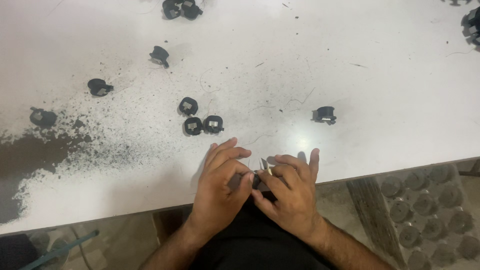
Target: The person sits at a white workbench fitting black rubber rollers onto the hubs of omnidirectional wheels, using a small hand tool to press each roller into place. Finished wheel hubs accumulate on the table as the person works through the loose rollers one at a time.
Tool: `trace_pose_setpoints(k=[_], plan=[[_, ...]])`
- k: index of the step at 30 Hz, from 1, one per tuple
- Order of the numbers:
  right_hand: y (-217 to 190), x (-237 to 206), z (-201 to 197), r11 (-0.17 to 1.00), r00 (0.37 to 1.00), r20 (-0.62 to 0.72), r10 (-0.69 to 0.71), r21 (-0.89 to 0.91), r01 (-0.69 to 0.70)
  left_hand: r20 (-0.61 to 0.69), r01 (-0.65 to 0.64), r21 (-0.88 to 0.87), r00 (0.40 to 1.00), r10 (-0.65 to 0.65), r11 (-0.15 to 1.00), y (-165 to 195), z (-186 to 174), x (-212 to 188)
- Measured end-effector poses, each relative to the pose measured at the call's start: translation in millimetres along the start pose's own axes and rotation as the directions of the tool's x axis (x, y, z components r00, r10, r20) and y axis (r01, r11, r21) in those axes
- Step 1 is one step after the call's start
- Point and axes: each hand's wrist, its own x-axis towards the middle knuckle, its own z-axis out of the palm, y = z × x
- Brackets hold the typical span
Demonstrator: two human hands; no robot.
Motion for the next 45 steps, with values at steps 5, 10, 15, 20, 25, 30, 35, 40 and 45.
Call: trace_pose_setpoints(k=[5, 10, 15, 20, 25, 30, 35, 40, 45], plan=[[40.0, -9.3, -17.2, 1.000, 1.000, 0.002, 0.016, 0.004, -0.016, -0.035, -0.035, -0.032, 0.999, 0.033, 0.999, 8.7, 17.9, 15.5], [86.8, -30.6, -23.6, 1.000, 1.000, 0.007, 0.019, -0.022, -0.019, 0.045, -0.122, 0.045, 0.992, 0.120, 0.991, 1.7, 78.4, 22.6], [92.6, -43.5, -11.8, 0.999, 0.999, -0.009, 0.039, -0.023, -0.039, -0.063, -0.218, 0.151, 0.971, 0.230, 0.964, -20.8, 92.4, 7.7], [96.5, -47.7, -13.9, 0.998, 0.999, 0.008, 0.054, -0.017, -0.054, -0.038, -0.373, 0.363, 0.910, 0.414, 0.854, -21.0, 101.9, -0.9], [95.3, -54.3, -12.7, 1.000, 0.999, 0.041, 0.003, 0.007, -0.003, -0.041, -0.435, 0.321, 0.881, 0.472, 0.841, -19.8, 103.6, -5.9], [48.4, -57.1, -11.9, 1.000, 0.998, 0.063, -0.007, -0.002, 0.008, -0.041, -0.155, 0.037, 0.987, 0.156, 0.987, -3.5, 58.1, -30.0], [1.6, -50.6, -28.9, 0.999, 0.995, 0.099, 0.034, -0.003, -0.033, 0.110, 0.119, -0.060, 0.988, -0.112, 0.991, 19.7, 15.4, -50.5], [-43.3, -42.2, -38.7, 1.000, 1.000, -0.019, -0.004, 0.021, 0.004, 0.069, 0.080, -0.124, 0.995, -0.072, 0.989, 33.0, -21.1, -65.4], [-98.4, -47.3, -21.3, 0.965, 0.993, -0.091, -0.068, 0.246, 0.089, -0.027, 0.000, -0.144, 1.000, -0.004, 0.990, 31.8, -57.8, -85.9]])
